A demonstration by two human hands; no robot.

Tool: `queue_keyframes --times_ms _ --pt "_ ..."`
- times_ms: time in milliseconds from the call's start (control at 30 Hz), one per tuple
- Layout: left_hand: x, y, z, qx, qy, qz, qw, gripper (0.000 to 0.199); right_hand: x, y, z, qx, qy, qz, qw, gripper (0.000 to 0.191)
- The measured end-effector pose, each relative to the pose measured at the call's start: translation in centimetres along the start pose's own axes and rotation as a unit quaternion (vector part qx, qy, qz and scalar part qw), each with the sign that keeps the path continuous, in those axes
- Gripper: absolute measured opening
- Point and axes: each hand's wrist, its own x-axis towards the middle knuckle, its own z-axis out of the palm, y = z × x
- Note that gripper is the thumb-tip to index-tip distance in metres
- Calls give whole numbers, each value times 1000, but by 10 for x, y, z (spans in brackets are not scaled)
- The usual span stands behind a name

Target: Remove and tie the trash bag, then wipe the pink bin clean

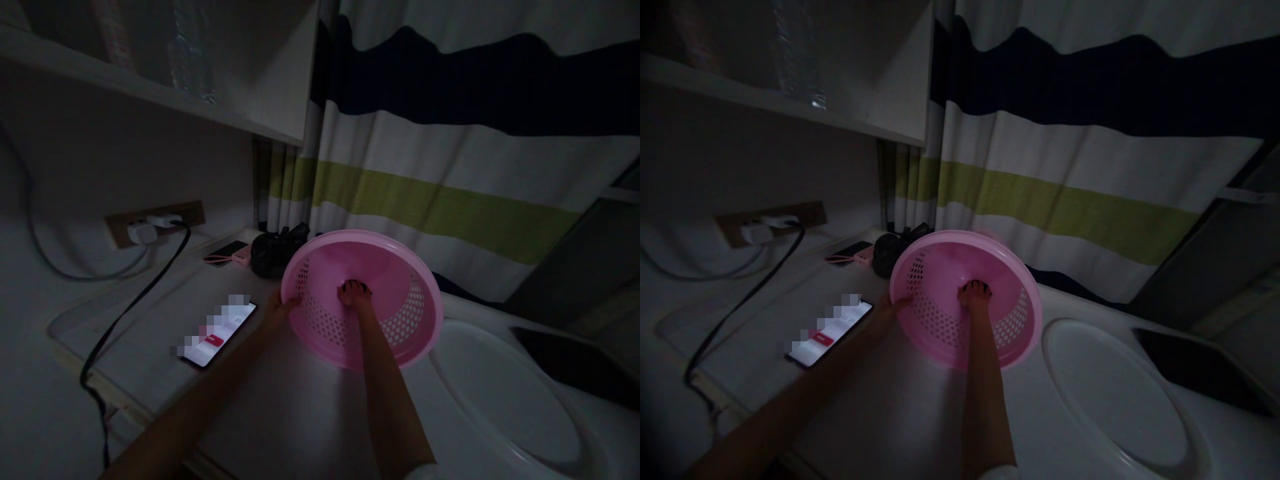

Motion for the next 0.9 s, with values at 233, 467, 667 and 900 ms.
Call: queue_keyframes --times_ms 233,467,667,900 --pt "-8 -25 3 -72 -33 -55 995 55 9 7 0 15 -9 -19 1000 49" --pt "-20 -30 19 -35 -16 -58 998 66 4 8 -2 -8 -29 -43 999 52" --pt "-28 -33 26 -51 -76 -93 992 65 -27 14 -4 -33 -61 -114 991 56" --pt "-35 -35 25 6 -79 -69 994 54 -79 27 -12 -43 -88 -206 974 50"
